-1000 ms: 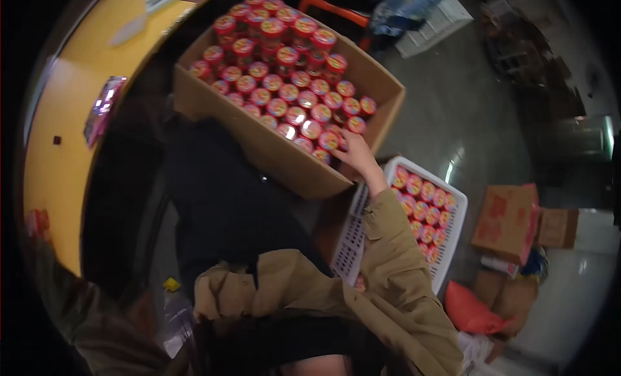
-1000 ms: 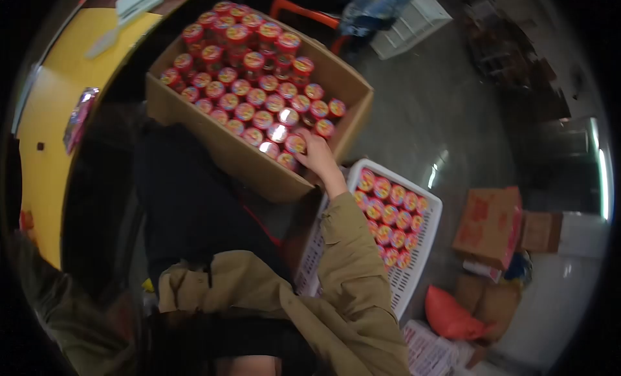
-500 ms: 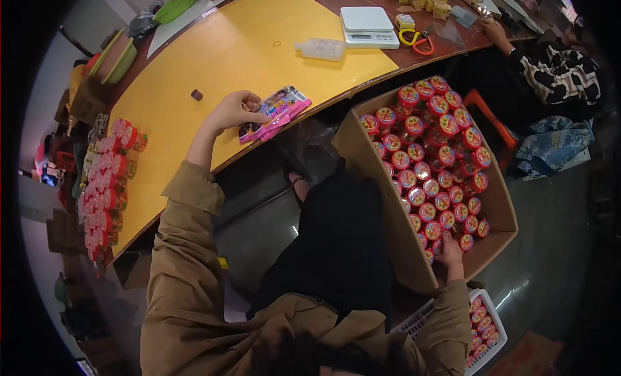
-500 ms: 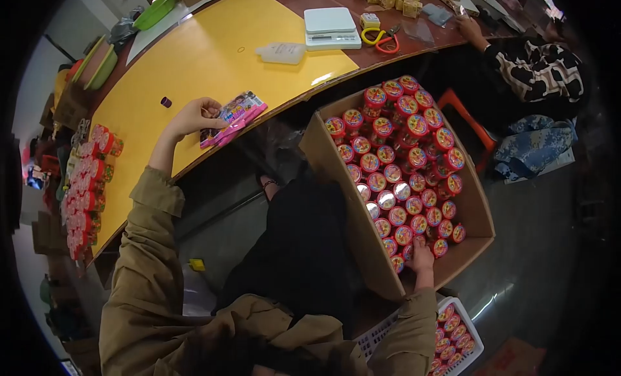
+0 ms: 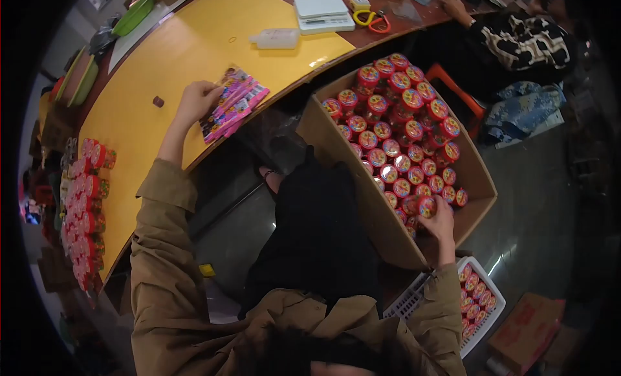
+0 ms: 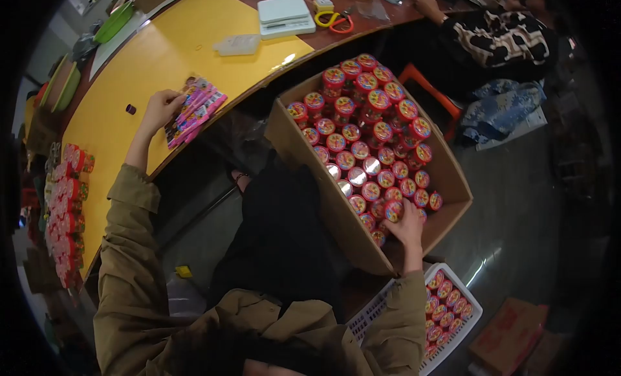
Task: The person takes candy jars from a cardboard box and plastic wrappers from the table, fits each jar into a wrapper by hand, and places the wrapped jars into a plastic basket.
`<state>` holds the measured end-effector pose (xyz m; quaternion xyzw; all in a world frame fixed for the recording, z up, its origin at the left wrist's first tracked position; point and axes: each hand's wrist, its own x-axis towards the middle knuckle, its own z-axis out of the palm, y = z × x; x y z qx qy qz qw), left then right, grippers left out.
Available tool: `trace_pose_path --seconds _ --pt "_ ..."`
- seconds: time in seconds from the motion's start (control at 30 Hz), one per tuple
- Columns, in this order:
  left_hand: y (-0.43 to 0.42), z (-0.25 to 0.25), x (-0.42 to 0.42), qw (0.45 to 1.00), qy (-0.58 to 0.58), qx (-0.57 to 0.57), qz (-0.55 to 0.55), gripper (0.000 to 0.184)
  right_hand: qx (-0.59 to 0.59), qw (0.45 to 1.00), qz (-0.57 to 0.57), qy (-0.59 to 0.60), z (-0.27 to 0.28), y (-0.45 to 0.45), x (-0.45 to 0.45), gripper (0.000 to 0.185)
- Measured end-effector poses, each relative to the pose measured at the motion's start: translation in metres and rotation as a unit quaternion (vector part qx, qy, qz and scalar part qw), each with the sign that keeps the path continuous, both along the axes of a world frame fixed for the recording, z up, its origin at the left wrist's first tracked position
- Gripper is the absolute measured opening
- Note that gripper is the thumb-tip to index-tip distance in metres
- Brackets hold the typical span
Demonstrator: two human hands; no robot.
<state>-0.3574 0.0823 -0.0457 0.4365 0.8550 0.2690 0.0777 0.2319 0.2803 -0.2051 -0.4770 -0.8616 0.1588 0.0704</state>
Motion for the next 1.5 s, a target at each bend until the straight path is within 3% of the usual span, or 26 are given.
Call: trace_pose_path --seconds 0.03,0.1,0.13,0.2,0.33,0.4,0.43,0.5,0.53,0.6,0.63,0.7,0.73,0.77,0.8,0.83,0.87,0.93,0.97,1.07,1.13,1.17,1.2,1.27,1.37,1.5 --pt "-0.003 -0.01 -0.009 0.99 0.123 0.04 -0.062 0.024 -0.027 0.999 0.014 0.034 -0.004 0.001 -0.007 0.076" --pt "-0.004 -0.029 -0.019 0.98 0.065 0.181 -0.05 0.021 -0.098 0.993 0.044 0.05 -0.008 0.006 -0.021 0.074" --pt "-0.004 -0.022 -0.015 0.988 0.03 0.148 -0.031 0.02 -0.142 0.987 0.063 0.036 -0.01 0.01 -0.029 0.073" --pt "-0.007 -0.016 -0.017 0.994 0.008 0.113 -0.006 0.02 -0.107 0.991 0.084 -0.004 -0.02 0.01 -0.043 0.074" --pt "-0.009 -0.027 -0.025 0.986 0.11 0.119 -0.02 0.022 -0.102 0.99 0.098 -0.013 -0.03 -0.001 -0.068 0.072" --pt "-0.011 -0.033 -0.028 0.976 0.161 0.143 -0.018 0.023 -0.144 0.99 0.004 -0.015 -0.018 -0.017 -0.082 0.065" --pt "-0.011 -0.03 -0.023 0.976 0.162 0.141 -0.02 0.023 -0.098 0.995 0.008 0.02 -0.034 -0.015 -0.08 0.065" --pt "-0.013 -0.016 -0.011 0.991 -0.013 0.122 0.06 0.022 -0.096 0.995 0.006 0.015 -0.047 -0.009 -0.08 0.073" --pt "-0.013 -0.009 -0.002 0.99 -0.009 0.122 0.065 0.022 -0.057 0.993 0.026 0.095 -0.056 -0.003 -0.077 0.08" --pt "-0.011 0.006 0.016 0.975 0.037 0.196 0.094 0.019 -0.011 0.978 -0.042 0.206 -0.07 0.001 -0.074 0.086" --pt "-0.012 0.014 0.026 0.956 0.22 0.194 0.012 0.017 -0.073 0.956 -0.1 0.267 -0.067 -0.001 -0.073 0.088" --pt "-0.015 0.03 0.061 0.912 0.379 0.154 0.005 0.017 -0.133 0.939 -0.187 0.258 -0.058 -0.002 -0.071 0.085" --pt "-0.016 0.034 0.082 0.943 0.296 0.151 -0.013 0.021 -0.204 0.923 -0.226 0.234 -0.06 0.003 -0.069 0.083" --pt "-0.011 0.034 0.11 0.965 0.113 0.235 -0.031 0.021 -0.234 0.912 -0.222 0.255 -0.067 0.008 -0.065 0.081" --pt "-0.006 0.031 0.134 0.946 -0.076 0.312 -0.051 0.022 -0.263 0.899 -0.22 0.273 -0.074 0.011 -0.063 0.079" --pt "-0.01 0.022 0.146 0.941 -0.158 0.29 -0.079 0.022 -0.218 0.904 -0.209 0.302 -0.062 0.005 -0.068 0.074" --pt "-0.012 0.016 0.159 0.927 -0.24 0.266 -0.11 0.023 -0.26 0.862 -0.177 0.399 -0.052 0.003 -0.073 0.074" --pt "-0.009 0.029 0.209 0.794 -0.523 0.292 -0.107 0.032 -0.365 0.732 -0.109 0.564 -0.011 -0.01 -0.084 0.074" --pt "-0.008 0.02 0.218 0.802 -0.519 0.263 -0.136 0.042 -0.378 0.73 -0.064 0.566 0.028 -0.024 -0.09 0.076" --pt "-0.012 -0.004 0.252 0.817 -0.525 0.18 -0.152 0.033 -0.349 0.748 0.075 0.559 0.104 -0.07 -0.098 0.08" --pt "-0.017 0.011 0.279 0.809 -0.504 0.193 -0.232 0.032 -0.315 0.775 0.173 0.52 0.139 -0.099 -0.097 0.084" --pt "-0.023 0.006 0.283 0.762 -0.591 0.164 -0.208 0.033 -0.393 0.739 0.156 0.525 0.144 -0.111 -0.093 0.083" --pt "-0.03 0.01 0.289 0.76 -0.593 0.161 -0.21 0.033 -0.353 0.747 0.192 0.53 0.149 -0.121 -0.09 0.082" --pt "-0.045 0.021 0.3 0.603 -0.739 0.163 -0.254 0.034 -0.324 0.736 0.24 0.544 0.156 -0.137 -0.086 0.079" --pt "-0.049 0.025 0.31 0.798 -0.463 0.189 -0.336 0.034 -0.265 0.76 0.259 0.534 0.166 -0.155 -0.075 0.081" --pt "-0.061 0.037 0.311 0.806 -0.447 0.19 -0.338 0.036 -0.224 0.694 0.229 0.645 0.165 -0.171 -0.056 0.09"
